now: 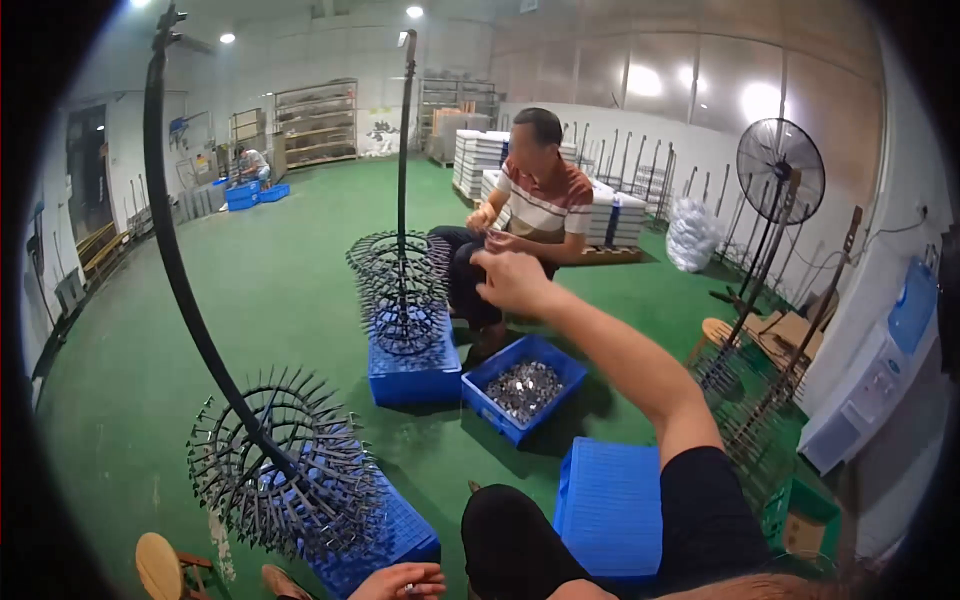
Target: Assembling small metal components onto a circular metal rack.
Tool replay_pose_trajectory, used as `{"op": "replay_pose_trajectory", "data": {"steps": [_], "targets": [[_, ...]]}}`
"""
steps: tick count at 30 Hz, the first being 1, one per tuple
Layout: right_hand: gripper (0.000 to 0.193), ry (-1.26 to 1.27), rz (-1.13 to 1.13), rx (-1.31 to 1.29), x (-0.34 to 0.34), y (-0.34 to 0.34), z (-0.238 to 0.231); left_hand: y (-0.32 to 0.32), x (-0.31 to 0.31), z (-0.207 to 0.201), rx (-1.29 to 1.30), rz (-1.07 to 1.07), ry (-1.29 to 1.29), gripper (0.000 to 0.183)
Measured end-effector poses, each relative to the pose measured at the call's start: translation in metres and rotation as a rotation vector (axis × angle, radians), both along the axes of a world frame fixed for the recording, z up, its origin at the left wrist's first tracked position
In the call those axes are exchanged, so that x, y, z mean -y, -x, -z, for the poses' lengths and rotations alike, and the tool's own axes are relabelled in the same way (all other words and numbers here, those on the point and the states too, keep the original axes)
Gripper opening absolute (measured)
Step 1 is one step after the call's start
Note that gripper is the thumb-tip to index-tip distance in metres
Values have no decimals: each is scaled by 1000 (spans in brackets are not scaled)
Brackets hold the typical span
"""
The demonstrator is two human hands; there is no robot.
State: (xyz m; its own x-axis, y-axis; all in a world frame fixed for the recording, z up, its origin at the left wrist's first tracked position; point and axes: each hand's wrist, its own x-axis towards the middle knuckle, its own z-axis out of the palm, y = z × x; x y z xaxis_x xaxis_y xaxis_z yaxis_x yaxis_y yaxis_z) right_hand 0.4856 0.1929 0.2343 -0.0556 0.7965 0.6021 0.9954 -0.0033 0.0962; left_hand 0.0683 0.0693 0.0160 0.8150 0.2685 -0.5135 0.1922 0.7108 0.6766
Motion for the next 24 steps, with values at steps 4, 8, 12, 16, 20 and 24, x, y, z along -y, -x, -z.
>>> {"op": "replay_pose_trajectory", "data": {"steps": [4,8,12,16,20,24], "targets": [[60,160,167,128,-25,-13,-46,34,4,69,-149,52,153,30],[57,113,246,185,-65,-37,-51,43,-1,93,-195,60,192,32],[59,133,297,211,-86,-41,-61,37,-5,80,-91,78,77,32],[70,223,319,114,-90,-30,-71,32,14,36,-120,-25,9,32],[77,198,340,138,-97,-25,-69,29,8,36,-103,-5,10,33],[81,173,333,154,-97,-25,-72,21,8,22,-113,-8,0,33]]}}
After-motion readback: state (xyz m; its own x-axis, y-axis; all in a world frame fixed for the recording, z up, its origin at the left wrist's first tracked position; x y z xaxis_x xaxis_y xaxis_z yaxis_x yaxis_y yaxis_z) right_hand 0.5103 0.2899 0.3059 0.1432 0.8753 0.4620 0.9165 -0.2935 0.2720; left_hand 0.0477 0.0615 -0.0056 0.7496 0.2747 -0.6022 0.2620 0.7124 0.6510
